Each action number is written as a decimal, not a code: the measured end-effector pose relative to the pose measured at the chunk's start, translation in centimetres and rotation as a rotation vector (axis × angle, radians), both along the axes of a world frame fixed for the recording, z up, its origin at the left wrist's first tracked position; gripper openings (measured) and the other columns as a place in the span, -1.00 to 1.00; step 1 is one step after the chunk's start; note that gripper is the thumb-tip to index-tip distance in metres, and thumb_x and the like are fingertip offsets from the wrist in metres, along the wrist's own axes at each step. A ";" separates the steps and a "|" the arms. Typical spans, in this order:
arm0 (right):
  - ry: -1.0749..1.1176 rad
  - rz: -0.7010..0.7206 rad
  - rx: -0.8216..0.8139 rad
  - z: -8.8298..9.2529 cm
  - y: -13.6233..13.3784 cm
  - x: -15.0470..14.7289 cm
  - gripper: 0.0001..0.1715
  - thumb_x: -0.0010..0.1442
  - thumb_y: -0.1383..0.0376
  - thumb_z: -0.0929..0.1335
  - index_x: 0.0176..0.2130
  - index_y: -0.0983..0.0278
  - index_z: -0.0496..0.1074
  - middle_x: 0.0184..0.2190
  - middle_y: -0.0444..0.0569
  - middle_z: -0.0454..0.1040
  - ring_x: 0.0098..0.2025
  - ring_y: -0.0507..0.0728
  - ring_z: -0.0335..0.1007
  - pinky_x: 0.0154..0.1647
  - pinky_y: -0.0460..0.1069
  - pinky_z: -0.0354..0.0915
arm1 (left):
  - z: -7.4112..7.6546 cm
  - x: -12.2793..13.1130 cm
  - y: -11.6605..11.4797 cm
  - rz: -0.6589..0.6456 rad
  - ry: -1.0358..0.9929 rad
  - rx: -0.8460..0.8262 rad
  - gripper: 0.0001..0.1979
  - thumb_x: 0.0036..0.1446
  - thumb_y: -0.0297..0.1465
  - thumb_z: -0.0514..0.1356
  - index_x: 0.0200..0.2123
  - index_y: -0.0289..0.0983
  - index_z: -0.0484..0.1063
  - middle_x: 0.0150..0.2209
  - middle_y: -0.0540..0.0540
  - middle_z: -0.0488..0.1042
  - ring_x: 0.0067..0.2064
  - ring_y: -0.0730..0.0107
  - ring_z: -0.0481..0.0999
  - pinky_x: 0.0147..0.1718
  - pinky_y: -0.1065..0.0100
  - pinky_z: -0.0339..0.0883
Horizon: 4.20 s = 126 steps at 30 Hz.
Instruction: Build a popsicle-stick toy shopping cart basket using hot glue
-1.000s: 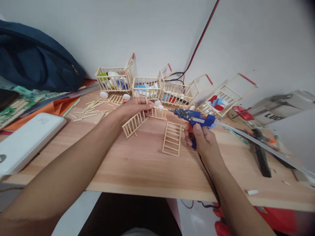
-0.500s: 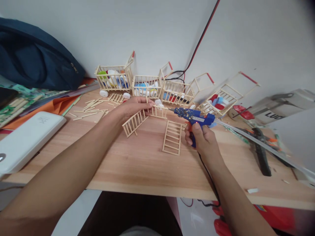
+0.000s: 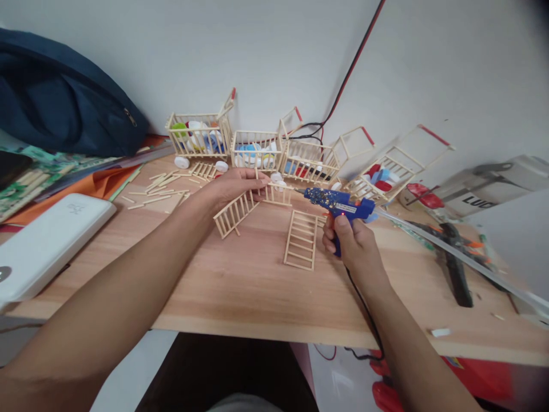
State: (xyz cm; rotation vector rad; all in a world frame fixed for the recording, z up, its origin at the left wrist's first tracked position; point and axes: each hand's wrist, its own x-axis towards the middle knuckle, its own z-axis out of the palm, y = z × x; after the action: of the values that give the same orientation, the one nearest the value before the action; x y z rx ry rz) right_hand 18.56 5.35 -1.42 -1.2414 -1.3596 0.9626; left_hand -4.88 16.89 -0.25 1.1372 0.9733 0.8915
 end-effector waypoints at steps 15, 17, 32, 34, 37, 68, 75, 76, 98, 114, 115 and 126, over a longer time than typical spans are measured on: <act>-0.043 -0.010 0.014 -0.1 0.0 0.1 -0.46 0.21 -0.13 0.32 -0.47 0.24 0.23 -0.58 -0.20 0.19 -0.62 -0.05 0.14 -0.63 -0.10 0.07 | -0.3 -0.1 0.2 -0.019 -0.012 0.009 -0.99 0.09 -0.54 0.30 -0.37 -0.39 0.52 -0.44 -0.05 0.52 -0.42 0.50 0.51 -0.31 0.39 0.43; -0.060 -0.009 0.021 0.0 0.0 0.1 -0.45 0.21 -0.14 0.31 -0.48 0.24 0.22 -0.58 -0.20 0.18 -0.63 -0.06 0.13 -0.63 -0.10 0.08 | -0.3 -0.1 0.2 -0.018 -0.009 0.009 -0.99 0.10 -0.54 0.29 -0.38 -0.39 0.52 -0.45 -0.04 0.52 -0.43 0.50 0.51 -0.31 0.38 0.44; -0.073 -0.010 0.023 0.0 0.0 0.0 -0.44 0.21 -0.14 0.31 -0.49 0.23 0.19 -0.61 -0.22 0.15 -0.63 -0.05 0.13 -0.62 -0.10 0.06 | -0.4 -0.1 0.3 -0.019 -0.014 0.000 -0.96 0.11 -0.56 0.27 -0.39 -0.38 0.51 -0.46 -0.03 0.51 -0.42 0.50 0.51 -0.28 0.35 0.44; -0.095 -0.019 0.021 0.1 -0.1 0.0 -0.44 0.22 -0.14 0.30 -0.49 0.23 0.19 -0.61 -0.22 0.17 -0.63 -0.05 0.13 -0.62 -0.10 0.06 | -0.5 -0.1 0.4 -0.023 -0.019 0.005 -0.98 0.10 -0.54 0.29 -0.39 -0.38 0.51 -0.45 -0.03 0.51 -0.41 0.49 0.51 -0.26 0.34 0.44; -0.097 -0.033 0.016 0.2 -0.1 0.0 -0.45 0.21 -0.14 0.31 -0.49 0.23 0.19 -0.61 -0.22 0.17 -0.62 -0.04 0.13 -0.62 -0.09 0.07 | -0.7 -0.2 0.5 -0.027 -0.020 0.010 -0.98 0.08 -0.52 0.31 -0.39 -0.37 0.52 -0.43 -0.04 0.52 -0.41 0.49 0.51 -0.26 0.34 0.45; -0.217 -0.027 -0.001 -0.8 -0.4 1.6 -0.49 0.27 -0.09 0.27 -0.48 0.23 0.24 -0.63 -0.18 0.25 -0.58 0.01 0.15 -0.54 -0.06 0.09 | 0.3 -0.6 0.4 0.070 -0.183 -0.150 -0.95 0.14 -0.59 0.24 -0.32 -0.37 0.48 -0.34 -0.11 0.59 -0.33 0.42 0.61 -0.21 0.33 0.52; -0.215 -0.033 0.003 -1.2 -0.2 1.7 -0.48 0.27 -0.10 0.27 -0.50 0.21 0.20 -0.66 -0.19 0.23 -0.61 0.00 0.15 -0.58 -0.07 0.07 | 0.5 -0.5 0.3 0.048 -0.188 -0.140 -0.93 0.16 -0.61 0.20 -0.33 -0.40 0.49 -0.34 -0.15 0.59 -0.36 0.42 0.60 -0.33 0.40 0.52; -0.224 -0.031 0.007 -1.2 -0.1 1.7 -0.47 0.27 -0.10 0.27 -0.51 0.21 0.20 -0.66 -0.18 0.23 -0.61 0.00 0.15 -0.58 -0.07 0.07 | 0.5 -0.5 0.2 0.051 -0.191 -0.140 -0.92 0.16 -0.61 0.20 -0.33 -0.40 0.49 -0.34 -0.14 0.59 -0.36 0.42 0.60 -0.34 0.40 0.52; -0.331 -0.053 0.015 -0.8 -0.4 1.6 -0.43 0.31 -0.07 0.24 -0.56 0.22 0.16 -0.68 -0.18 0.21 -0.61 0.00 0.15 -0.56 -0.06 0.06 | 0.7 -0.5 0.0 0.057 -0.151 -0.141 -0.95 0.17 -0.58 0.22 -0.32 -0.39 0.49 -0.33 -0.13 0.57 -0.36 0.44 0.58 -0.29 0.38 0.50; -0.314 -0.056 0.006 -1.0 -0.3 1.6 -0.43 0.28 -0.09 0.25 -0.56 0.20 0.13 -0.69 -0.18 0.22 -0.62 0.00 0.16 -0.56 -0.07 0.07 | 0.7 -0.4 0.0 0.053 -0.152 -0.140 -0.93 0.18 -0.59 0.19 -0.34 -0.40 0.49 -0.37 -0.13 0.56 -0.38 0.43 0.58 -0.32 0.40 0.50; -0.314 -0.060 0.008 -1.0 -0.3 1.6 -0.43 0.28 -0.10 0.25 -0.56 0.20 0.14 -0.69 -0.18 0.22 -0.62 0.00 0.16 -0.57 -0.07 0.07 | 0.7 -0.4 -0.1 0.057 -0.147 -0.145 -0.92 0.19 -0.58 0.19 -0.34 -0.40 0.49 -0.36 -0.13 0.56 -0.38 0.43 0.58 -0.32 0.40 0.49; -0.456 -0.134 0.005 -0.7 -0.4 1.7 -0.43 0.26 -0.10 0.24 -0.58 0.22 0.21 -0.68 -0.15 0.26 -0.60 0.02 0.17 -0.53 -0.06 0.10 | 0.7 -0.6 -0.2 0.036 -0.207 -0.150 -0.95 0.17 -0.58 0.21 -0.30 -0.41 0.50 -0.34 -0.15 0.58 -0.35 0.40 0.59 -0.29 0.38 0.51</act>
State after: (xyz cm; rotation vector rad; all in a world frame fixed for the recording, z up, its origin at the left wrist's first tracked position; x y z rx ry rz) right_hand 20.28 4.93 -2.14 -1.5904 -1.5976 0.6008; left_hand -5.47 16.65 0.49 0.8845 0.8774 0.9295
